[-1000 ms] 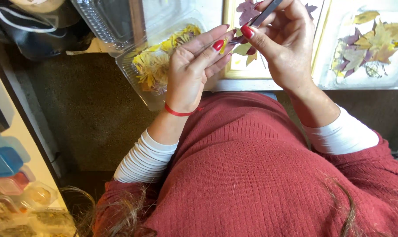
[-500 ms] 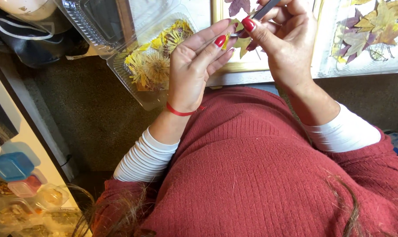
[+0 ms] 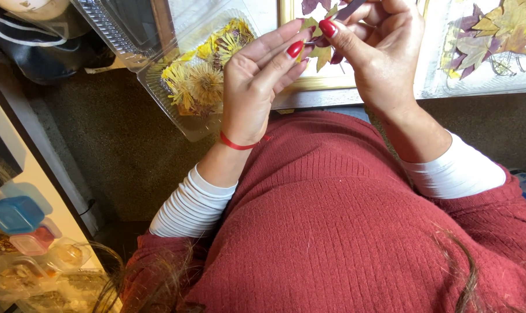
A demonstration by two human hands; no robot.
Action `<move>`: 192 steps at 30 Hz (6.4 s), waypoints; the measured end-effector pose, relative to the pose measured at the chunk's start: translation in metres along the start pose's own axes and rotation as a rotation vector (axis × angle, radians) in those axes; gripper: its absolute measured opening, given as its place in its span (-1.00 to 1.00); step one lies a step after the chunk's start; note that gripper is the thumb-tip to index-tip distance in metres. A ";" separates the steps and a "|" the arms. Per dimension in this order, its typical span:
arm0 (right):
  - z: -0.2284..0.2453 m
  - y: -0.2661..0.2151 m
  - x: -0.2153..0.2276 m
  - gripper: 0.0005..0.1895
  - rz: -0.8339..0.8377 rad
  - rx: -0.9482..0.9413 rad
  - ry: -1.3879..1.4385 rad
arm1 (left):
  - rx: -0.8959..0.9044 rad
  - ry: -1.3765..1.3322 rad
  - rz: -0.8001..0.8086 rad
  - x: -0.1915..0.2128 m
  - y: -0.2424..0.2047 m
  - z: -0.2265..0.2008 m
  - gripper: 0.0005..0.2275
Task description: Arranging and gluing dried leaves into a picture frame to create artwork.
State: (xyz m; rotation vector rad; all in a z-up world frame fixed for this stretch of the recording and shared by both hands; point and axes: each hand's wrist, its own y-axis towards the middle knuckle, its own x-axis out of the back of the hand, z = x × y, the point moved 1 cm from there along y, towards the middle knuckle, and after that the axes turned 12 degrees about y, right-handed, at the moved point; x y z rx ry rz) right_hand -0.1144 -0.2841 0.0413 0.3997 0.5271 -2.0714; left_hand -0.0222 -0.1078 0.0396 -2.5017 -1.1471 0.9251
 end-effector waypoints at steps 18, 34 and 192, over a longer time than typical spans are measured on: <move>-0.002 0.001 0.001 -0.71 0.005 -0.002 -0.014 | 0.000 -0.034 -0.082 0.005 0.007 0.005 -0.74; -0.008 0.006 -0.001 -0.67 0.001 -0.033 -0.014 | 0.015 -0.096 -0.054 0.012 0.007 0.004 -0.74; -0.011 0.002 0.041 -0.72 -0.060 -0.067 -0.022 | 0.166 -0.140 0.169 0.011 0.023 0.013 -0.57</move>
